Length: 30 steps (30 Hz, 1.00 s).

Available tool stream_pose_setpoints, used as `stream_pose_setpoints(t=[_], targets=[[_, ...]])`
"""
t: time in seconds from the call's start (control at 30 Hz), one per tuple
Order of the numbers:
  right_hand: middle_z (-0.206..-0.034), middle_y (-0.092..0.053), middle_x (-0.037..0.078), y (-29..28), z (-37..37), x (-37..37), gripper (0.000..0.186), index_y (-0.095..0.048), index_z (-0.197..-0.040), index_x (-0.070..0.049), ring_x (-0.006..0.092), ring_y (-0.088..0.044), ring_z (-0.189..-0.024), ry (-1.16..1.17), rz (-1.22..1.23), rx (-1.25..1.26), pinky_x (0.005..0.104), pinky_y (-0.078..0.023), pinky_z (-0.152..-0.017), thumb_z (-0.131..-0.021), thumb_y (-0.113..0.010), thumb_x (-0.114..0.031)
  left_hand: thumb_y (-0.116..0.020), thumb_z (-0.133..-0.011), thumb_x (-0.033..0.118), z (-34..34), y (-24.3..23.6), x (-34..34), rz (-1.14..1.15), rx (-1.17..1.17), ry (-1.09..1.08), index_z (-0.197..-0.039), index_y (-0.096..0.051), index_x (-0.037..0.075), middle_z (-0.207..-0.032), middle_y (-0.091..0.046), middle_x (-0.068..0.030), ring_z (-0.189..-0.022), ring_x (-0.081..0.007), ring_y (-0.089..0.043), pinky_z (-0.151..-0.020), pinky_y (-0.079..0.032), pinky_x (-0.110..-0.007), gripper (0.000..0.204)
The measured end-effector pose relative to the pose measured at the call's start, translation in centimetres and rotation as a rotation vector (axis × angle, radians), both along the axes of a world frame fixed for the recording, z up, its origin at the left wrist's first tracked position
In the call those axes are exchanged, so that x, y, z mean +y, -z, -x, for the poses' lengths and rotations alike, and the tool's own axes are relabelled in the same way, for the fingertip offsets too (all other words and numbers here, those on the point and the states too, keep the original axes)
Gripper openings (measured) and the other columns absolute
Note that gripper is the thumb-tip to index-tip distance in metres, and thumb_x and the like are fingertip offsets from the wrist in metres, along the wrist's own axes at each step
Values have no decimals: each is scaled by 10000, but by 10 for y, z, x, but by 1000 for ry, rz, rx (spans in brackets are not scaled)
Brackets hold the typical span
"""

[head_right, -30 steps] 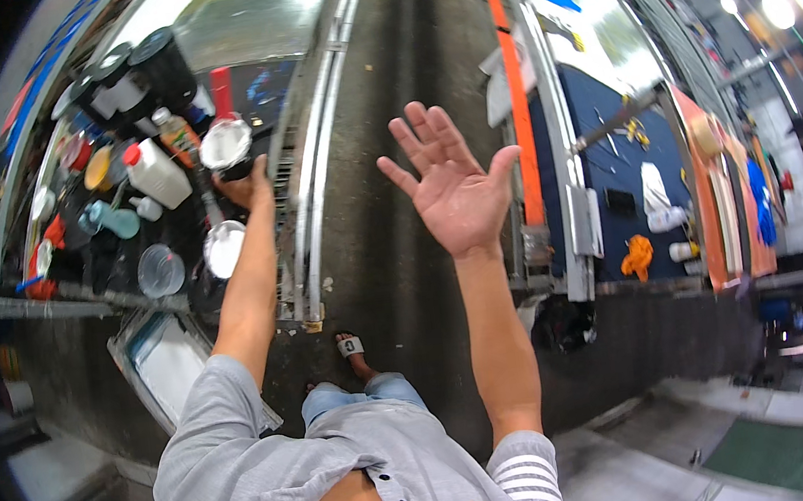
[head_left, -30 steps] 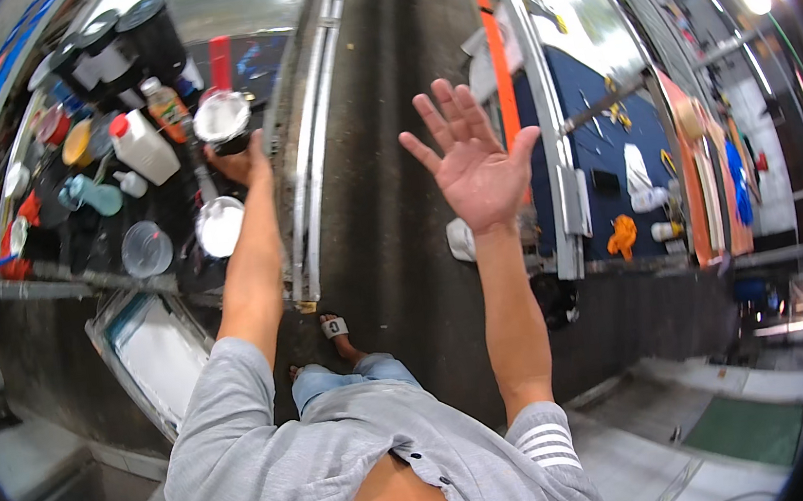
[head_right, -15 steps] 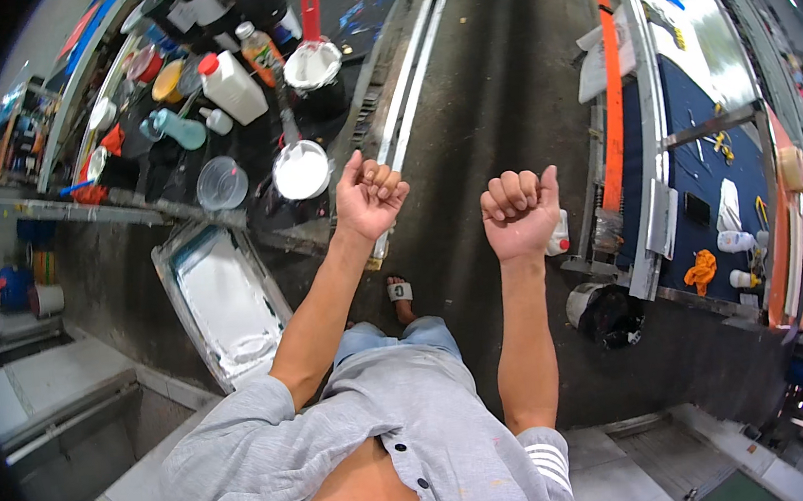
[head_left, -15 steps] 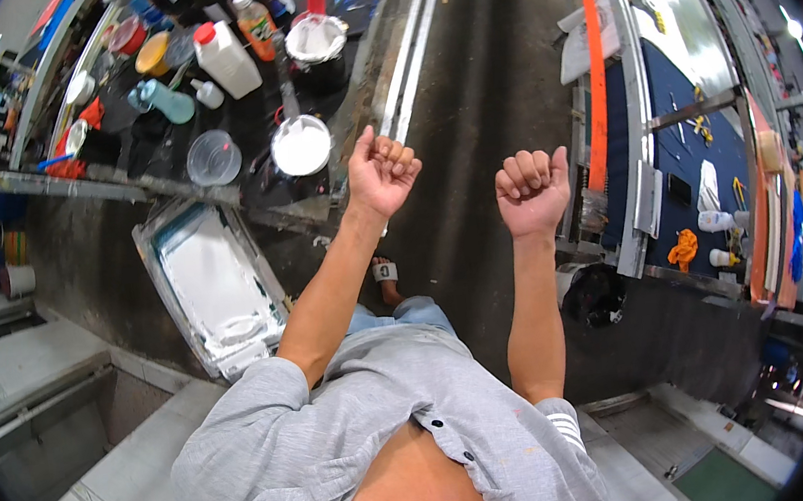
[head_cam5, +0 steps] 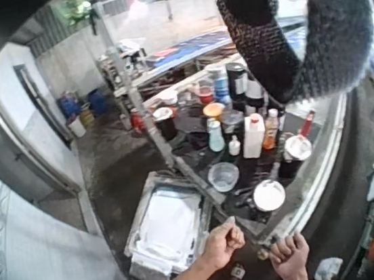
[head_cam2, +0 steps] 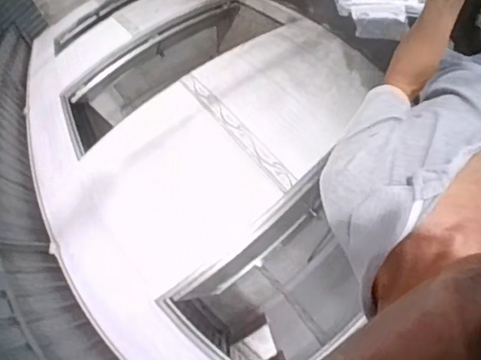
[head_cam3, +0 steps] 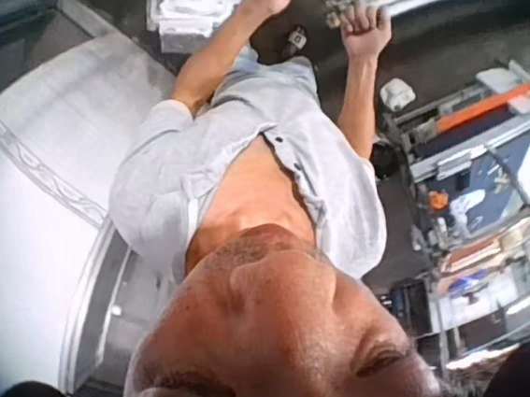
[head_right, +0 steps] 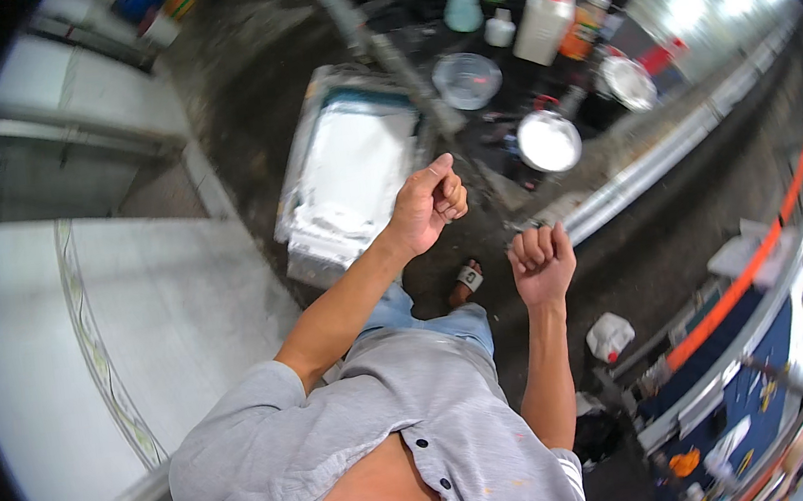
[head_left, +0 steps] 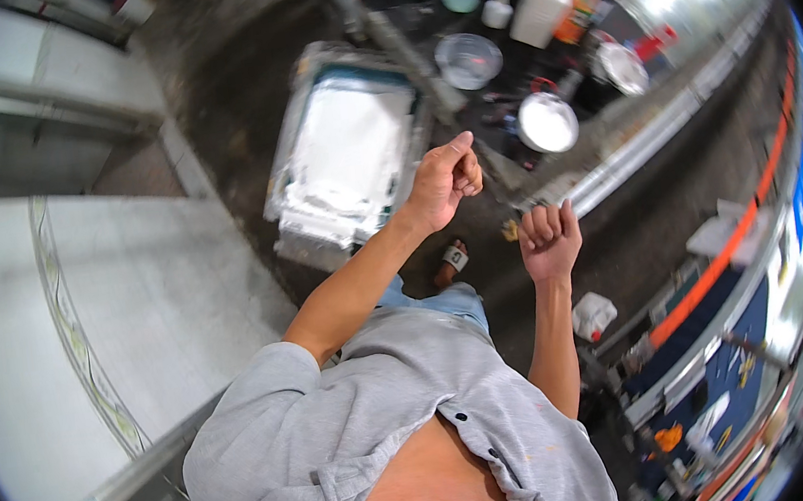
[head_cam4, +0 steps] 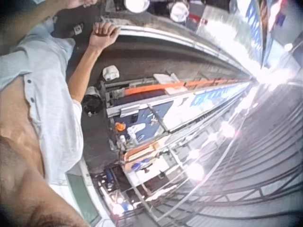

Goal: The person performs screen printing on a series of t-shirts. They use a squeegee to pull white ink across a screen frame, applying a logo to yellow, white, and blue shirts on a conveyor. The person also mixes white ink in a container and adds a liquid additive before returning to print.

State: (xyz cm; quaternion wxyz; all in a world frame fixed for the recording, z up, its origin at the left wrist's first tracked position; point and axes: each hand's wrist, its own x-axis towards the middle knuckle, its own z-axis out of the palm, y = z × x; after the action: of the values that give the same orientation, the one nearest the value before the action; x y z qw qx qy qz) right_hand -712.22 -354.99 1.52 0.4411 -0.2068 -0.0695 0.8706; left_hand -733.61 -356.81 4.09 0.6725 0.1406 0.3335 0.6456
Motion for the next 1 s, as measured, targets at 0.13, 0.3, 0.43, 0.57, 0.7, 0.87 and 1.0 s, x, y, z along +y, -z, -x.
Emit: stream_pose_setpoints(t=[0.13,0.3,0.43,0.57,0.7,0.87,1.0], targets=[[-610,-426,-17,54,67,-34,368,-499,-709,-103,106,-414,-568,-352,-188,-728,270,-364,-516,-1002,-489,-325,-587,-954,174,88,27,-59,92,434,-376,-791,-584,44,-660,-531,-35,-616,-126,-515,-599,-438,-299,208],[-831,-578,-21,142,137,-46,239,-592,-995,-76,96,-557,-734,-231,-169,-1196,272,-476,-611,-942,-616,-308,-600,-806,-16,219,110,-209,555,1105,-1026,-1031,-593,31,-992,-593,-78,-941,-192,-575,-839,-459,-295,230],[-904,-611,10,191,175,-15,259,-595,-1041,-72,139,-587,-805,-184,-191,-1122,305,-497,-665,-942,-617,-310,-756,-842,323,251,195,-326,1154,224,-734,-1191,-533,24,-1212,-564,-174,-1182,-299,-527,-994,-413,-523,511],[-916,-617,42,200,207,-10,234,-593,-1053,-66,163,-599,-812,-331,-4,-1015,313,-494,-689,-947,-601,-274,-729,-798,543,208,263,-348,797,-415,-258,-1436,-324,22,-1468,-360,-189,-1377,-359,-321,-1094,-265,-621,918],[-705,-545,13,202,222,-38,85,-602,-795,-81,155,-509,-625,-172,59,-1079,350,-428,-553,-871,-630,-103,-650,-926,264,207,265,-321,419,-579,-429,-1372,-462,64,-1376,-508,-127,-1282,-295,-467,-1071,-384,-532,524],[-772,-616,56,166,272,-145,165,-647,-925,-40,200,-597,-716,-122,-10,-1040,396,-508,-633,-767,-637,7,-695,-891,301,301,236,-404,506,-202,-645,-1360,-491,57,-1347,-539,-84,-1201,-276,-532,-1025,-438,-461,567],[-893,-626,90,215,264,-247,332,-604,-1053,5,245,-631,-720,-176,13,-1176,418,-516,-613,-723,-640,18,-676,-867,486,364,144,-477,496,186,-640,-1367,-484,57,-1356,-527,-80,-1203,-289,-513,-1033,-416,-448,686]])
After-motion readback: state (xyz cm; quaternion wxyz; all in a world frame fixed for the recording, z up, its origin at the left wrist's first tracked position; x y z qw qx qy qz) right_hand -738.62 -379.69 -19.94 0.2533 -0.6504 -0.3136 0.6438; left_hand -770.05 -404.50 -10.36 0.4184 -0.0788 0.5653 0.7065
